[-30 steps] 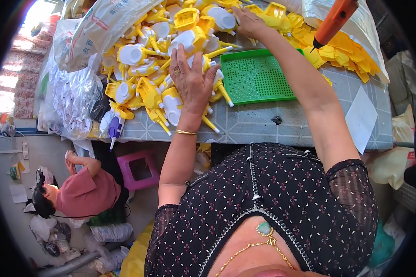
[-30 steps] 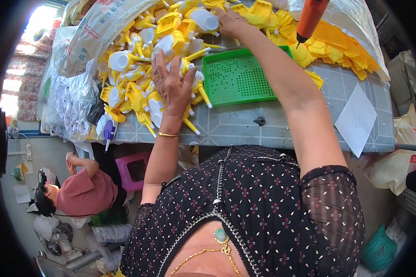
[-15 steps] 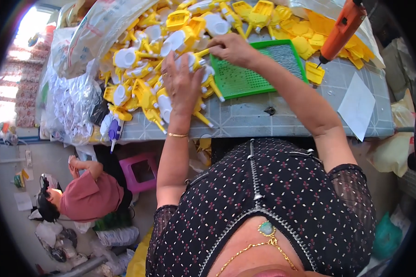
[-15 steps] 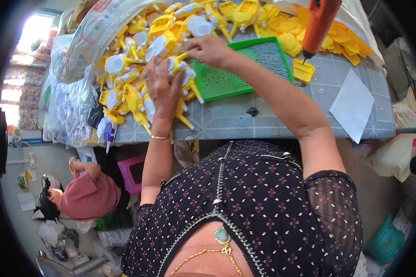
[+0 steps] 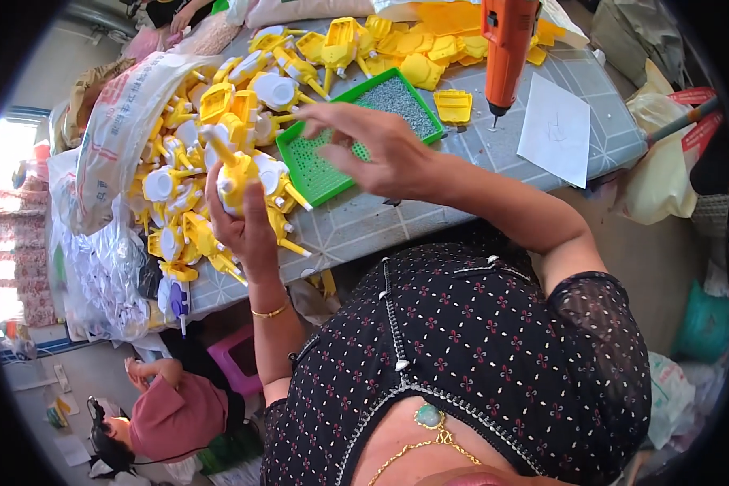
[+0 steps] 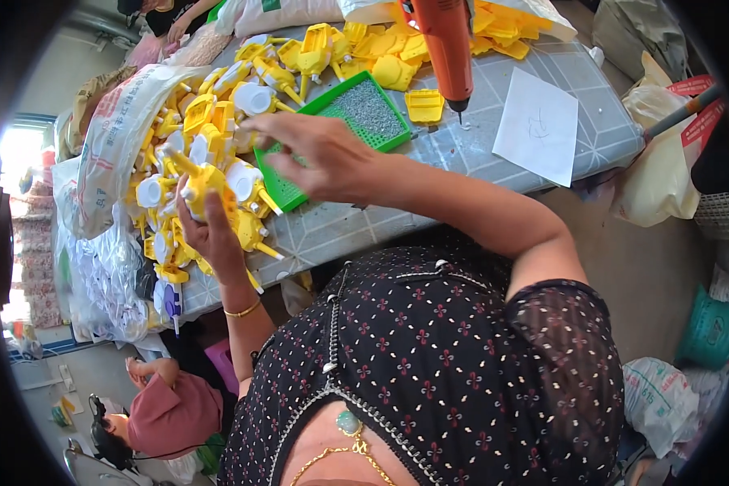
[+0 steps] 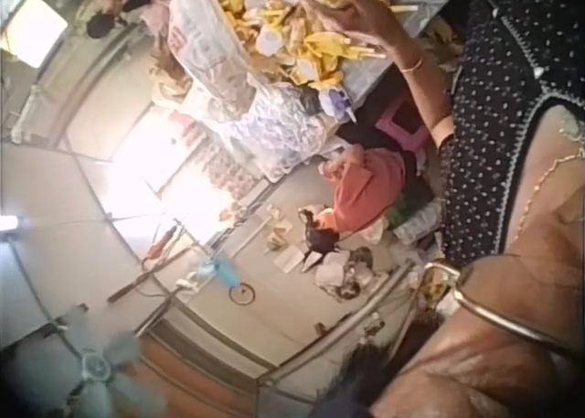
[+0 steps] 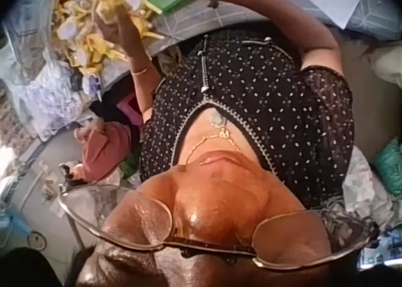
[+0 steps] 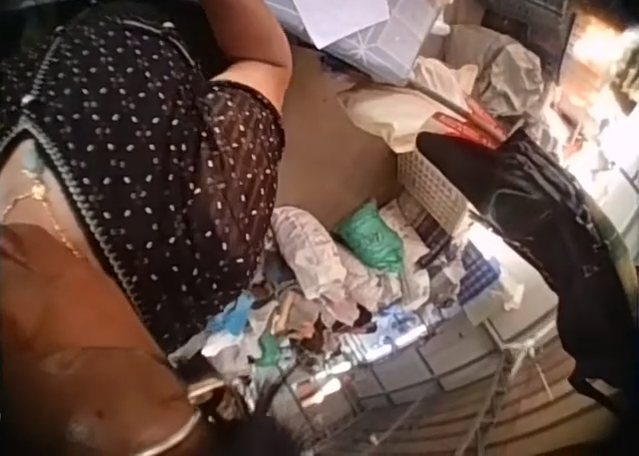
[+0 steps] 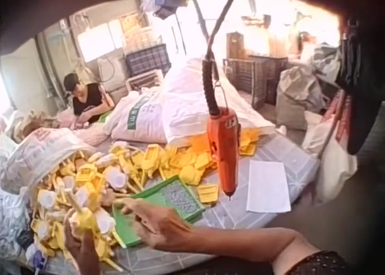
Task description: Assembling plastic toy walkie-talkies using an electric screwdriver.
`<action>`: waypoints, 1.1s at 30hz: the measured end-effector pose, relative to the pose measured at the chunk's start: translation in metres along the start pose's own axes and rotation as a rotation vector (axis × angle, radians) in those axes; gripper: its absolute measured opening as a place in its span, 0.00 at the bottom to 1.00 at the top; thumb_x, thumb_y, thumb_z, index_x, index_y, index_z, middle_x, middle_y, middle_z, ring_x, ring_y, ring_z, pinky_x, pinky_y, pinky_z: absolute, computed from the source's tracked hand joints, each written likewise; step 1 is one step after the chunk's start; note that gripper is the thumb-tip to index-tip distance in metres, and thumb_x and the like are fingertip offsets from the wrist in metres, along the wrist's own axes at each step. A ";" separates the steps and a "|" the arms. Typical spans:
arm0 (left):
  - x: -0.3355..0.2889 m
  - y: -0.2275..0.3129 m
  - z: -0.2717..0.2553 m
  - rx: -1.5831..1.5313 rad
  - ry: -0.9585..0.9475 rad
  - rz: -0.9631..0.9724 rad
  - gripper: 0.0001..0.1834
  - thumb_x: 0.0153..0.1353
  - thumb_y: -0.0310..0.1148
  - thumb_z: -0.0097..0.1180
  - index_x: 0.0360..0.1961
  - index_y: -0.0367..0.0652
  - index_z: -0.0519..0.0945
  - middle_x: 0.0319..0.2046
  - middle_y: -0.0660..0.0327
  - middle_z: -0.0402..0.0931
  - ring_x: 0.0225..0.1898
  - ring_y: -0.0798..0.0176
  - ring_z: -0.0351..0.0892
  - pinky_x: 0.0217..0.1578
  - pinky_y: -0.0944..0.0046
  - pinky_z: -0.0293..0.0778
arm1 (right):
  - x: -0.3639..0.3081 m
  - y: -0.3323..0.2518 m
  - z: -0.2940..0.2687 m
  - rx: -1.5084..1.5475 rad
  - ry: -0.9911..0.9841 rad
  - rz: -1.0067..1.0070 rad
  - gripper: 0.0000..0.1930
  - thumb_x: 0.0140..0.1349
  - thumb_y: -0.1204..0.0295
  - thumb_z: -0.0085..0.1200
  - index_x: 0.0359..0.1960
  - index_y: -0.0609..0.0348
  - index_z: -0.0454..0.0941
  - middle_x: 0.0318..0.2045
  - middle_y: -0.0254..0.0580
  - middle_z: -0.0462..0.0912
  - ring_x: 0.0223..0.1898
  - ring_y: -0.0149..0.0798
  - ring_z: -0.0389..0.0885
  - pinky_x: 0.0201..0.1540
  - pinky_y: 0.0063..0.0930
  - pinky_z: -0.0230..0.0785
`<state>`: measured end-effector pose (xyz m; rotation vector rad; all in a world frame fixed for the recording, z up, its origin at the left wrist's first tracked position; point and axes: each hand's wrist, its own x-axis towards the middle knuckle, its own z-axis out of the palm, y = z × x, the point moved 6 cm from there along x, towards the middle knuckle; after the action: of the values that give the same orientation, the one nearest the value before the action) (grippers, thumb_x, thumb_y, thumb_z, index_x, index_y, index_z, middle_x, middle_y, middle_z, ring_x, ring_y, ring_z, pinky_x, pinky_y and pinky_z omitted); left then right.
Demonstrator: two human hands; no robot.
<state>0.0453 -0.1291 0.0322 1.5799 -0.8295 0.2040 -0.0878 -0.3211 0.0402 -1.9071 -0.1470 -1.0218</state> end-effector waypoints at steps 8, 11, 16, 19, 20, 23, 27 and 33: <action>-0.067 -0.005 0.083 -1.287 -0.346 -0.951 0.32 0.75 0.54 0.44 0.66 0.37 0.71 0.57 0.43 0.78 0.57 0.38 0.79 0.62 0.36 0.73 | -0.098 0.055 -0.102 -0.614 -0.026 0.065 0.13 0.62 0.80 0.59 0.48 0.61 0.82 0.44 0.50 0.85 0.46 0.52 0.85 0.50 0.41 0.78; -0.084 -0.005 0.110 -1.331 -0.391 -1.025 0.34 0.77 0.56 0.39 0.68 0.36 0.69 0.59 0.42 0.76 0.60 0.36 0.77 0.62 0.35 0.73 | -0.094 0.081 -0.116 -0.878 -0.054 0.065 0.13 0.61 0.76 0.59 0.48 0.58 0.83 0.46 0.48 0.85 0.49 0.52 0.83 0.53 0.44 0.74; -0.093 -0.007 0.123 -1.454 -0.470 -1.037 0.39 0.78 0.61 0.34 0.67 0.34 0.69 0.57 0.40 0.77 0.56 0.37 0.80 0.57 0.38 0.78 | -0.089 0.116 -0.120 -1.028 -0.245 0.170 0.10 0.63 0.71 0.59 0.46 0.56 0.83 0.48 0.41 0.85 0.53 0.49 0.80 0.55 0.44 0.71; -0.098 -0.012 0.120 -1.460 -0.414 -1.067 0.39 0.78 0.61 0.33 0.66 0.33 0.70 0.56 0.40 0.78 0.55 0.37 0.81 0.56 0.39 0.79 | -0.088 0.112 -0.123 -1.031 -0.251 0.104 0.09 0.64 0.71 0.59 0.44 0.57 0.82 0.48 0.41 0.85 0.52 0.49 0.81 0.55 0.43 0.71; -0.098 -0.012 0.119 -1.454 -0.408 -1.058 0.39 0.78 0.61 0.33 0.64 0.33 0.71 0.55 0.41 0.78 0.54 0.38 0.81 0.56 0.40 0.79 | -0.088 0.105 -0.129 -1.003 -0.170 0.063 0.08 0.65 0.71 0.59 0.44 0.58 0.82 0.48 0.43 0.85 0.51 0.50 0.81 0.54 0.42 0.72; -0.100 -0.017 0.111 -1.333 -0.317 -1.021 0.37 0.78 0.61 0.35 0.64 0.36 0.71 0.54 0.44 0.79 0.54 0.39 0.82 0.57 0.40 0.78 | -0.087 0.061 -0.122 -0.962 -0.058 -0.037 0.07 0.71 0.72 0.56 0.45 0.61 0.81 0.45 0.42 0.86 0.46 0.44 0.84 0.49 0.35 0.74; -0.100 -0.015 0.112 -1.189 -0.275 -0.879 0.31 0.78 0.56 0.41 0.66 0.39 0.69 0.54 0.49 0.79 0.54 0.46 0.82 0.58 0.44 0.78 | -0.100 0.043 -0.094 -0.003 0.164 0.585 0.12 0.78 0.68 0.52 0.50 0.64 0.82 0.42 0.32 0.83 0.41 0.25 0.78 0.45 0.21 0.72; -0.103 -0.001 0.109 -0.862 -0.093 -0.649 0.27 0.67 0.30 0.65 0.63 0.42 0.68 0.52 0.60 0.78 0.51 0.64 0.82 0.53 0.59 0.80 | -0.108 0.043 -0.026 0.550 -0.072 0.780 0.14 0.77 0.66 0.52 0.52 0.64 0.81 0.40 0.34 0.84 0.39 0.26 0.79 0.45 0.22 0.73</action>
<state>-0.0642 -0.1897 -0.0495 0.9545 -0.3424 -0.6261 -0.1524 -0.3328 -0.0593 -1.3060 0.2428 -0.3276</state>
